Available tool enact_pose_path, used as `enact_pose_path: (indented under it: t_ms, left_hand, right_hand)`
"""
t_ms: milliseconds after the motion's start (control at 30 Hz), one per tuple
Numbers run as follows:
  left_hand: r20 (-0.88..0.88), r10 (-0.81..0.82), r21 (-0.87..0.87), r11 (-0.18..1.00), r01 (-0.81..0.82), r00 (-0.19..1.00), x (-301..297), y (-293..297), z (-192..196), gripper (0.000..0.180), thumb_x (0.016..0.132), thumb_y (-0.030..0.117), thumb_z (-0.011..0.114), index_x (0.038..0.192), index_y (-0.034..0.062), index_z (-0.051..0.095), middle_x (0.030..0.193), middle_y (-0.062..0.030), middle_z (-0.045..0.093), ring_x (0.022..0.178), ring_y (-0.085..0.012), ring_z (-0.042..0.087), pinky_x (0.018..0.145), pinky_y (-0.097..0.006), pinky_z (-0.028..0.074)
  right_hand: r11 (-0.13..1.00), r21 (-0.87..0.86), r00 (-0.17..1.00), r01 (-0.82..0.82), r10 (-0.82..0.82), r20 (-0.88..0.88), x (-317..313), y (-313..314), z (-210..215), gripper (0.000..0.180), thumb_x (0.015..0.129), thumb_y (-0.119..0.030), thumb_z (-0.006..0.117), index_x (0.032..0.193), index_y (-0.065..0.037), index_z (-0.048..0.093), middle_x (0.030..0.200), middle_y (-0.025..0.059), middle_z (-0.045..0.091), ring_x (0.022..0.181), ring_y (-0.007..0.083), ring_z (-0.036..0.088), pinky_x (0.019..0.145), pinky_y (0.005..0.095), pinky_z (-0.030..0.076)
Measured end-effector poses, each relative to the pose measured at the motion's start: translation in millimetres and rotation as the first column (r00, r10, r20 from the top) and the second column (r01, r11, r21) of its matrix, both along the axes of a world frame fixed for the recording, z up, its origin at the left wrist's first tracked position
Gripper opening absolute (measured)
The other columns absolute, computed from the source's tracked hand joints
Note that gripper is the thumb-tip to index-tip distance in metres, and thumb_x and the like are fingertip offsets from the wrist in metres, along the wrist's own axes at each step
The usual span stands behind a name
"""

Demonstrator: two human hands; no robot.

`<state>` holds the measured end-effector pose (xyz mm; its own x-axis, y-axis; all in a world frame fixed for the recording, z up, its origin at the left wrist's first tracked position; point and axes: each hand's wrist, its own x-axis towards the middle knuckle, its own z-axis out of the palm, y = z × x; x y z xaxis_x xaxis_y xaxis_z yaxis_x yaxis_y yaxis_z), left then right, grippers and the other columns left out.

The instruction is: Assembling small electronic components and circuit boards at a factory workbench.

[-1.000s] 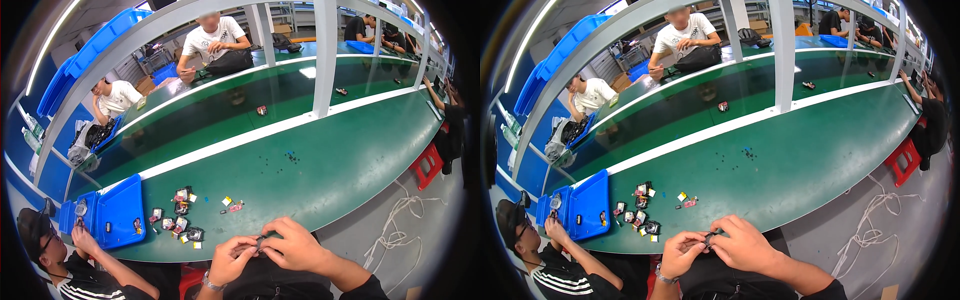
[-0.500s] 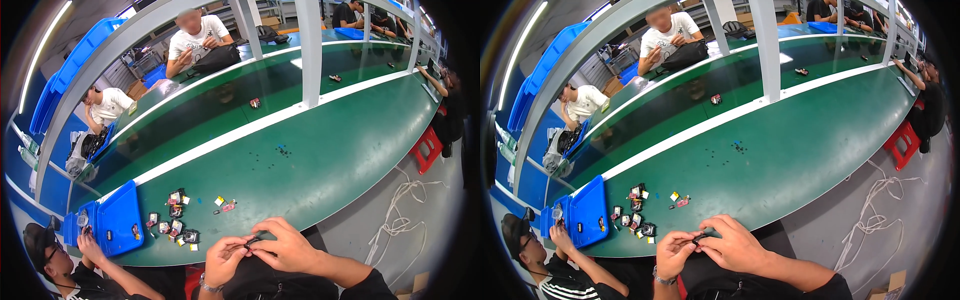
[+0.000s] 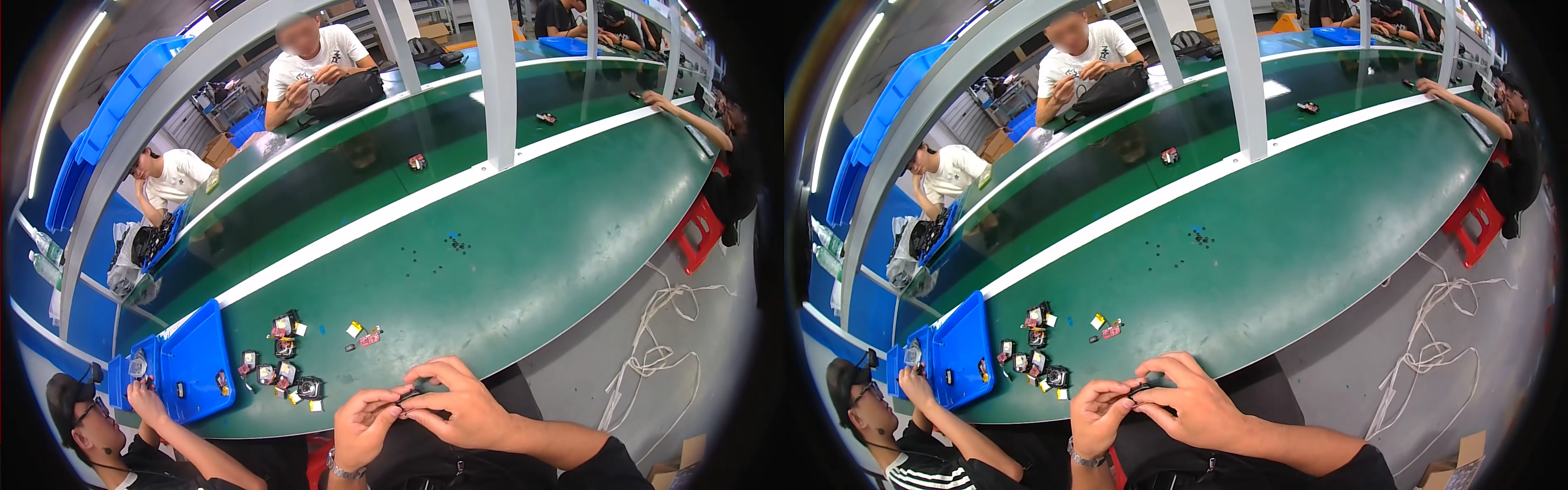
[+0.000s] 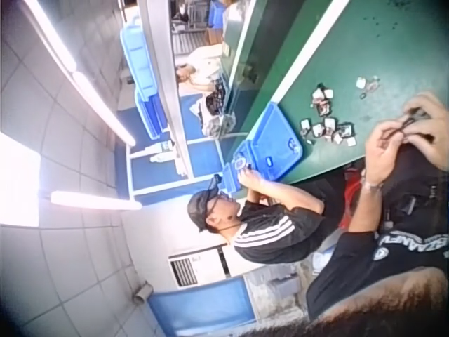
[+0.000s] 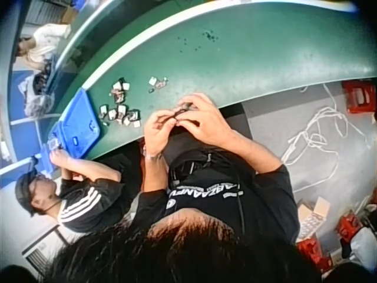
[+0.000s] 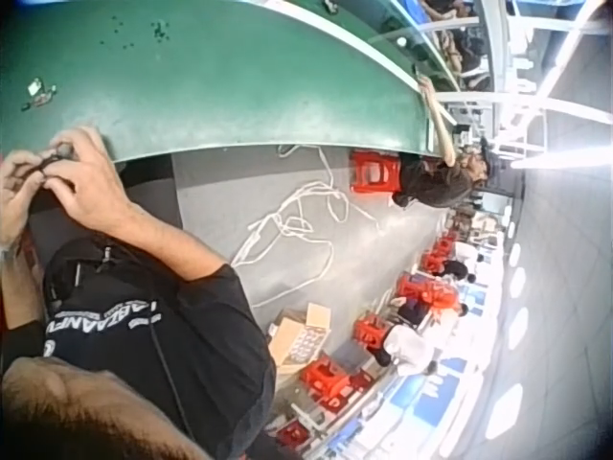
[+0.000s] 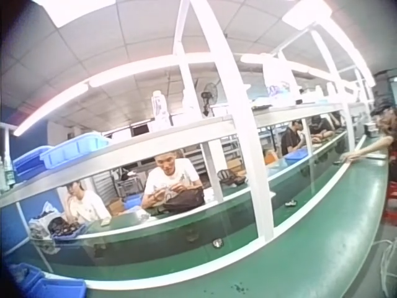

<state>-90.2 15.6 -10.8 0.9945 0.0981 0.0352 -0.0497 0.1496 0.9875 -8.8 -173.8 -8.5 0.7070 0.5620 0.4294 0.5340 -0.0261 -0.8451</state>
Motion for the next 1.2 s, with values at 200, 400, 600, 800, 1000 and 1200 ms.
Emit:
enact_pose_path:
  t_ms: [200,400,600,800,1000,1200]
  left_hand:
    - [-0.003,0.025,0.033,0.999,-0.024,1.000,0,2,-1,0.016,0.095,-0.014,0.061,0.111,-0.0093,0.061,0.120,-0.0265,0.070,0.117,-0.0303,0.069,0.098,-0.038,0.060]
    - [0.021,0.036,0.023,0.999,-0.036,0.999,2,5,-6,0.016,0.095,-0.014,0.062,0.110,-0.0094,0.062,0.119,-0.0265,0.071,0.115,-0.0308,0.070,0.097,-0.038,0.060]
    - [0.005,0.056,0.028,0.998,-0.056,0.998,4,2,-3,0.018,0.095,-0.013,0.062,0.112,-0.0095,0.062,0.119,-0.0259,0.071,0.113,-0.0288,0.070,0.096,-0.037,0.060]
    - [0.016,0.022,-0.044,0.999,-0.021,1.000,3,4,-8,0.019,0.095,-0.012,0.063,0.114,-0.0093,0.061,0.123,-0.0260,0.069,0.106,-0.0261,0.072,0.090,-0.036,0.062]
    - [0.019,0.030,-0.015,0.999,-0.029,0.999,3,3,-9,0.020,0.095,-0.012,0.063,0.115,-0.0095,0.061,0.123,-0.0258,0.069,0.103,-0.0244,0.072,0.087,-0.034,0.062]
    - [-0.011,0.048,0.019,0.999,-0.048,0.999,5,-1,-5,0.019,0.095,-0.013,0.062,0.114,-0.0096,0.062,0.124,-0.0251,0.069,0.101,-0.0237,0.072,0.087,-0.034,0.062]
  right_hand:
    - [0.999,0.017,0.998,-0.040,0.040,0.045,4,0,2,0.016,0.086,-0.011,0.079,0.102,-0.007,0.077,0.135,0.0103,0.061,0.126,0.0345,0.054,0.101,0.0434,0.050]
    - [1.000,-0.021,0.991,-0.017,0.020,0.134,2,3,6,0.021,0.087,-0.012,0.078,0.106,-0.004,0.075,0.135,0.0117,0.061,0.129,0.0354,0.054,0.102,0.0447,0.049]
    - [0.999,-0.006,0.991,0.039,-0.038,0.131,0,1,1,0.017,0.085,-0.009,0.078,0.102,-0.007,0.076,0.129,0.0121,0.063,0.125,0.0344,0.056,0.100,0.0435,0.051]
    - [0.999,0.029,0.995,0.029,-0.031,0.098,2,2,2,0.013,0.084,-0.006,0.077,0.097,-0.006,0.076,0.127,0.0120,0.063,0.121,0.0338,0.057,0.097,0.0426,0.051]
    - [1.000,0.014,0.999,-0.002,0.002,0.034,3,0,-1,0.012,0.085,-0.006,0.076,0.098,-0.007,0.076,0.129,0.0113,0.062,0.124,0.0335,0.055,0.099,0.0425,0.051]
    - [1.000,-0.031,1.000,-0.003,0.004,0.021,4,0,-1,0.013,0.087,-0.005,0.075,0.099,-0.007,0.076,0.131,0.0106,0.062,0.125,0.0327,0.054,0.100,0.0421,0.050]
